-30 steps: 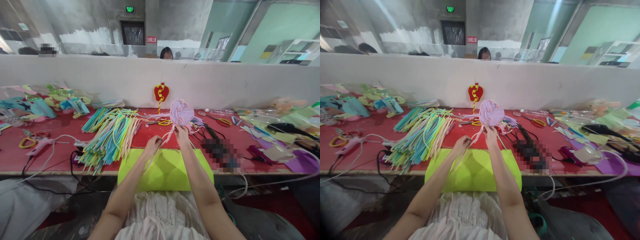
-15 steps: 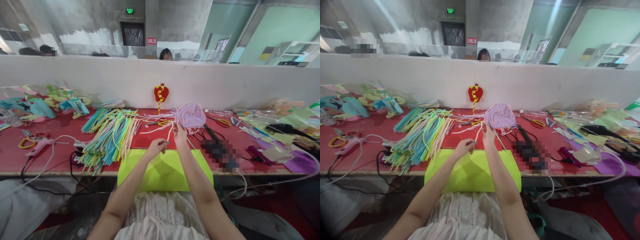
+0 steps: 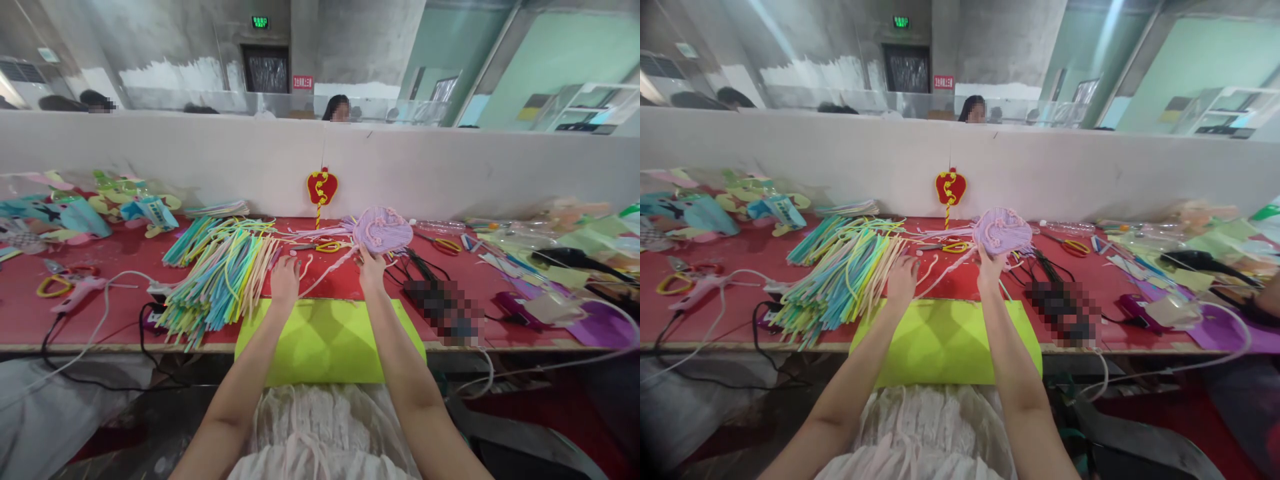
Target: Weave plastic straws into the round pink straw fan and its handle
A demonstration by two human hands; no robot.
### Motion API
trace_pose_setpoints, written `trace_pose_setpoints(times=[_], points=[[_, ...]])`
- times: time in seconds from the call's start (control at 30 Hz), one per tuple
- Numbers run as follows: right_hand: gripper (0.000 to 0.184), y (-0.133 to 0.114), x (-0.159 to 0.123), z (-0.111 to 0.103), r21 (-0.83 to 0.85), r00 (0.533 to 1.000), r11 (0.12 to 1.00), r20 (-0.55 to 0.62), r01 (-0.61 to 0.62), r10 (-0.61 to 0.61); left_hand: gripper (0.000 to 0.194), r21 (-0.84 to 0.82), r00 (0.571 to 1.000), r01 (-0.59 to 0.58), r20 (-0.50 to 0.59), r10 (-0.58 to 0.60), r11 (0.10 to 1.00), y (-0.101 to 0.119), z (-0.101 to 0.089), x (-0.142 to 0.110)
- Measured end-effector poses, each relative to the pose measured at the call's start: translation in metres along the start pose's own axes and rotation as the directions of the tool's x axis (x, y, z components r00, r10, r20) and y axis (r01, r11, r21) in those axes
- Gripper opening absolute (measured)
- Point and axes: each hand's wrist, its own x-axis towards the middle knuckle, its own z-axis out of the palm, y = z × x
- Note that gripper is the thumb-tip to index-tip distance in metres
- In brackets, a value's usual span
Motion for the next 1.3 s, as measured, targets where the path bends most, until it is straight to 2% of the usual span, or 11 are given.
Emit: trace_pose_setpoints(times=[0.13,0.23,0.37,0.43,0.57,0.7,0.8,0.93,1.07,1.17,1.3], points=[[0.026,0.004,-0.005,0.005,-0.014,0.999,0.999,0.015,-0.032,0.033,0.025,-0.127,0.98,-0.015,0.196,0.04,0.992,0.012,0.014,-0.007],[0.026,0.005,-0.007,0.006,-0.034,0.999,0.999,0.033,-0.012,0.013,0.027,-0.225,0.927,0.106,0.375,-0.015,0.969,0.017,0.021,-0.012],[0.023,0.004,-0.008,0.006,0.03,1.0,1.0,0.023,0.005,-0.005,0.028,-0.344,0.853,0.119,0.516,0.081,0.931,0.022,0.027,-0.016],[0.022,0.002,-0.008,0.007,0.083,0.999,0.996,0.037,-0.022,0.019,0.028,-0.344,0.847,0.086,0.519,0.113,0.935,0.022,0.031,-0.016],[0.02,-0.002,-0.005,0.004,0.088,0.982,0.985,0.128,-0.151,0.139,0.017,-0.339,0.905,0.082,0.42,0.073,0.937,0.015,0.03,-0.008],[0.021,-0.007,-0.002,-0.002,0.056,0.974,0.983,0.154,-0.175,0.165,0.017,-0.514,0.845,0.244,0.528,0.08,0.822,0.006,0.011,0.003],[0.021,-0.007,-0.003,-0.001,0.017,0.99,0.997,0.124,-0.069,0.066,0.018,-0.553,0.851,0.273,0.52,0.071,0.787,0.009,-0.003,0.005],[0.021,-0.005,-0.01,0.008,0.109,0.999,0.994,0.032,0.004,-0.008,0.017,-0.488,0.817,0.265,0.572,0.076,0.832,0.025,-0.004,-0.007],[0.021,-0.007,-0.011,0.012,0.26,0.991,0.957,0.053,-0.129,0.12,0.019,-0.341,0.765,0.171,0.637,0.093,0.924,0.031,0.011,-0.02],[0.015,-0.011,-0.006,0.006,0.253,0.963,0.933,0.152,-0.257,0.225,0.019,-0.275,0.79,0.148,0.61,0.054,0.95,0.022,0.02,-0.019],[0.011,-0.012,0.001,-0.003,0.113,0.921,0.936,0.254,-0.333,0.297,0.018,-0.231,0.873,0.17,0.486,-0.038,0.958,0.007,0.015,-0.007]])
